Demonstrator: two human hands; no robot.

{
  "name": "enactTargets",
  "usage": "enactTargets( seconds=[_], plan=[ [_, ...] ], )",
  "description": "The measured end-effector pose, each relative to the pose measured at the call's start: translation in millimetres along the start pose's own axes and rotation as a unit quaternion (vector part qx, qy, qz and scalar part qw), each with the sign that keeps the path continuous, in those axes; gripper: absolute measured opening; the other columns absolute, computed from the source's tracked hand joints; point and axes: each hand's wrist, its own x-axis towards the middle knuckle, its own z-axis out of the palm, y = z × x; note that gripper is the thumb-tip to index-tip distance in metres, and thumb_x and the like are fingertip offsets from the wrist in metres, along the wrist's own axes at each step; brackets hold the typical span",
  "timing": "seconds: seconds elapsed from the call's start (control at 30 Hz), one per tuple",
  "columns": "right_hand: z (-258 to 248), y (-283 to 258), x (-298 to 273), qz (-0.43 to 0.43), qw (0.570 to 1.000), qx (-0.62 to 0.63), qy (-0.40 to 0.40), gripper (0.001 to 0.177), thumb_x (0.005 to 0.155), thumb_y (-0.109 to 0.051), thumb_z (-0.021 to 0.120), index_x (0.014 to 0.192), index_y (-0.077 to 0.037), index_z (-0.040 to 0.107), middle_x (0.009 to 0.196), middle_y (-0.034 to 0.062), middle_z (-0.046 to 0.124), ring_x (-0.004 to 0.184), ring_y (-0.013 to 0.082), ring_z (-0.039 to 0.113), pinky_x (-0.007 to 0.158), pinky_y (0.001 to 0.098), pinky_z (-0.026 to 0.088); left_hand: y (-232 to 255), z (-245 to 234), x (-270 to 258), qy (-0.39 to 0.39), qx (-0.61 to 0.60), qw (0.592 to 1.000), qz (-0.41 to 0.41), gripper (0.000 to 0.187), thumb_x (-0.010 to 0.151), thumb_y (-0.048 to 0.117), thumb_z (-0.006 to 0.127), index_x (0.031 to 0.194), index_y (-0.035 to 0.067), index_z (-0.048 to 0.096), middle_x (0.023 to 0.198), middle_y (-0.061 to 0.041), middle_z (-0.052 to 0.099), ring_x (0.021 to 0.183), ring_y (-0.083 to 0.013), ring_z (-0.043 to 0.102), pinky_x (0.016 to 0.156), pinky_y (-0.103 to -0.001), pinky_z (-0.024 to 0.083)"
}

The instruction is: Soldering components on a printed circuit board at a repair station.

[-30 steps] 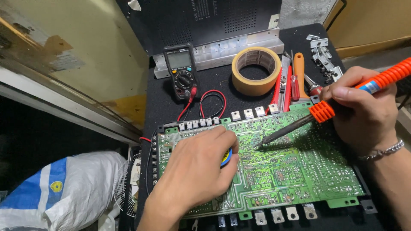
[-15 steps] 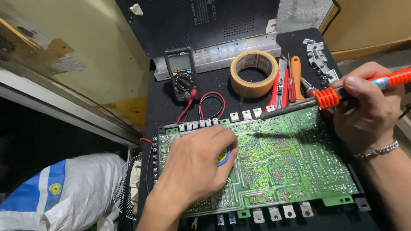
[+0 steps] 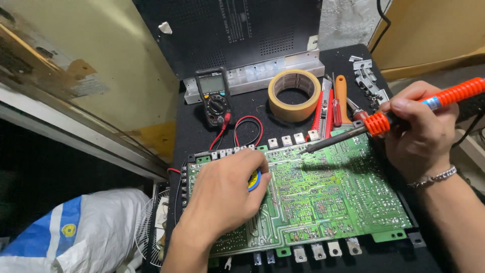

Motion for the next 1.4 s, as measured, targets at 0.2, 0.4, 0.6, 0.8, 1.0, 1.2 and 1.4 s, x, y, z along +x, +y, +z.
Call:
enactTargets(
  seconds=[0.2, 0.4, 0.6, 0.8, 1.0, 1.2, 1.4],
  plan=[
    [-31, 12, 5, -0.407, 0.829, -0.339, -0.178, 0.020, 0.107, 0.019, 0.057, 0.117, 0.001, 0.059, 0.098, 0.0249, 0.063, 0.081, 0.0317, 0.061, 0.078, 0.0400, 0.050, -1, 1, 0, -0.018, 0.017, 1.000, -0.018, 0.010, 0.091, 0.024, 0.063, 0.089, 0.015, 0.060, 0.086, -0.001, 0.069, 0.074, -0.0308, 0.067, 0.055, -0.048, 0.046],
    [-16, 9, -1, -0.085, 0.979, -0.172, -0.062, 0.025, 0.105, -0.010, 0.056, 0.080, -0.007, 0.054, 0.086, 0.0079, 0.058, 0.081, 0.0153, 0.063, 0.077, 0.0244, 0.049, -1, -1, -1, 0.010, 0.026, 1.000, -0.010, 0.009, 0.092, 0.022, 0.062, 0.091, 0.013, 0.061, 0.087, -0.002, 0.070, 0.075, -0.0304, 0.066, 0.055, -0.047, 0.046],
    [5, -9, -1, 0.009, 0.999, 0.023, 0.026, 0.019, 0.084, -0.026, 0.068, 0.081, -0.009, 0.059, 0.072, 0.0055, 0.060, 0.054, 0.0152, 0.056, 0.046, 0.0241, 0.044, -4, -2, -2, -0.009, 0.038, 0.999, -0.036, 0.010, 0.093, 0.024, 0.062, 0.091, 0.015, 0.059, 0.087, -0.002, 0.068, 0.077, -0.0319, 0.066, 0.057, -0.049, 0.047],
    [6, -28, -3, 0.013, 0.995, 0.098, 0.013, 0.028, 0.096, -0.038, 0.076, 0.100, -0.014, 0.063, 0.081, 0.0031, 0.062, 0.066, 0.0091, 0.060, 0.055, 0.0165, 0.049, -2, -36, -5, 0.042, -0.030, 0.992, -0.119, 0.009, 0.087, 0.028, 0.071, 0.085, 0.019, 0.068, 0.091, 0.004, 0.072, 0.084, -0.0199, 0.069, 0.076, -0.036, 0.048],
    [10, -39, -17, -0.074, 0.987, 0.072, -0.121, 0.048, 0.103, -0.041, 0.065, 0.133, -0.004, 0.056, 0.099, 0.0187, 0.067, 0.082, 0.0212, 0.073, 0.060, 0.0206, 0.060, 40, -49, -18, 0.131, 0.001, 0.980, -0.150, 0.011, 0.085, 0.027, 0.070, 0.081, 0.016, 0.069, 0.087, 0.002, 0.073, 0.081, -0.0200, 0.069, 0.076, -0.037, 0.049],
    [24, -63, -41, -0.167, 0.956, -0.052, -0.236, 0.023, 0.105, -0.005, 0.058, 0.127, 0.001, 0.060, 0.101, 0.0184, 0.070, 0.072, 0.0189, 0.065, 0.064, 0.0239, 0.050, 88, 10, 14, 0.080, -0.079, 0.979, -0.168, 0.011, 0.088, 0.031, 0.065, 0.084, 0.021, 0.065, 0.089, 0.002, 0.071, 0.084, -0.0271, 0.069, 0.068, -0.046, 0.048],
    [28, -53, -40, -0.272, 0.928, -0.075, -0.244, 0.034, 0.086, 0.006, 0.077, 0.119, 0.004, 0.069, 0.092, 0.0155, 0.074, 0.072, 0.0187, 0.069, 0.072, 0.0354, 0.059, 102, 19, 26, 0.159, -0.172, 0.966, -0.112, 0.011, 0.087, 0.030, 0.068, 0.086, 0.019, 0.069, 0.083, -0.005, 0.070, 0.082, -0.0358, 0.073, 0.072, -0.044, 0.055]
  ],
)
